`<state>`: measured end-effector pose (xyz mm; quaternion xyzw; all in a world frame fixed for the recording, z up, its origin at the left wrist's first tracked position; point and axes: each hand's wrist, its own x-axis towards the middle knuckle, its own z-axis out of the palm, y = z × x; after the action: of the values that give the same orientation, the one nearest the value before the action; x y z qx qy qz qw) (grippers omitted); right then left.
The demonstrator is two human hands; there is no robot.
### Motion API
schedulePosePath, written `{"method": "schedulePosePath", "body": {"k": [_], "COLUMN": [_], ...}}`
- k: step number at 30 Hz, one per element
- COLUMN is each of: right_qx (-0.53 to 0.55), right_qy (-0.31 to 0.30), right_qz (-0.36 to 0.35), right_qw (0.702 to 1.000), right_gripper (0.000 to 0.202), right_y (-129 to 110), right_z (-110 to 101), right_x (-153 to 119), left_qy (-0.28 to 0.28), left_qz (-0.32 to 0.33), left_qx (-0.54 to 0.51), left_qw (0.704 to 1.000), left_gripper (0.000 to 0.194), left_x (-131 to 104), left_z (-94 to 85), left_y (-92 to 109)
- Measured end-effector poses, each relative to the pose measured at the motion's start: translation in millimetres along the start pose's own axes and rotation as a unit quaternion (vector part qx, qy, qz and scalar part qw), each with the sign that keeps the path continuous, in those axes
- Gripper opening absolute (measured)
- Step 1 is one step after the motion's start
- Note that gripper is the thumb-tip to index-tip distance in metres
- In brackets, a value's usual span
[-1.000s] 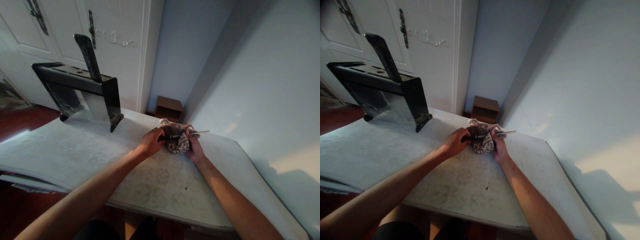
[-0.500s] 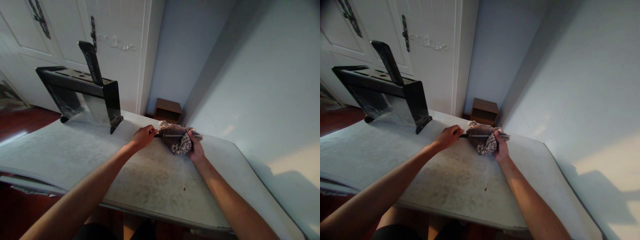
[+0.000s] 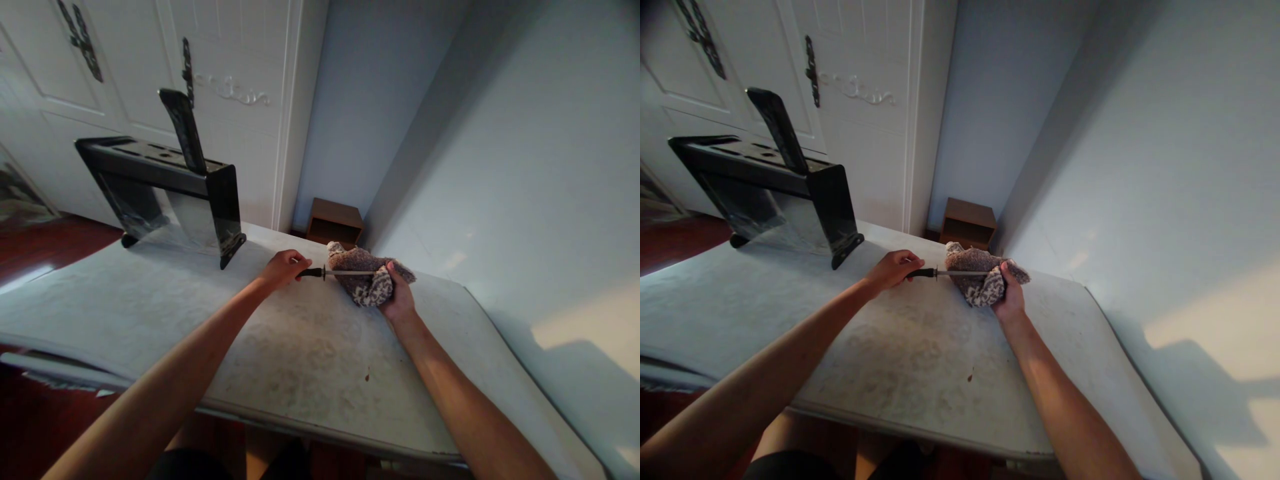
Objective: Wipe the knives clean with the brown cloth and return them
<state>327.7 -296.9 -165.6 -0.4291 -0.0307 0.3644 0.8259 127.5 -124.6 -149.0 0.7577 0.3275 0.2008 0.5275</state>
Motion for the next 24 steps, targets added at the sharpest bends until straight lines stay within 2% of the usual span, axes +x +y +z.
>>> {"method": "schedulePosePath", "body": {"k": [4,7,12,19,24], "right_qx": [-0.002,-0.014,-0.033,-0.069,-0.102], "right_qy": [0.0,-0.026,-0.046,-0.071,-0.08], "right_qz": [0.005,0.006,0.001,-0.006,-0.027], "right_qw": [1.0,1.0,0.998,0.995,0.991], "right_gripper": [0.018,0.019,0.025,0.038,0.043], "right_y": [-1,2,11,26,34], "right_z": [-5,-10,-9,8,20], "right_x": [3,7,6,-14,-30], "left_qy": [-0.015,-0.023,-0.02,0.047,0.074], "left_qz": [0.04,0.072,0.138,0.185,0.275], "left_qx": [-0.031,-0.042,0.005,0.112,0.14], "left_qw": [0.999,0.996,0.99,0.975,0.948], "left_gripper": [0.035,0.039,0.036,0.021,0.015], "left_x": [0,2,3,-14,-21], "left_z": [4.5,7.0,14.9,30.6,41.0], "left_y": [-3,-7,-11,2,-2]}}
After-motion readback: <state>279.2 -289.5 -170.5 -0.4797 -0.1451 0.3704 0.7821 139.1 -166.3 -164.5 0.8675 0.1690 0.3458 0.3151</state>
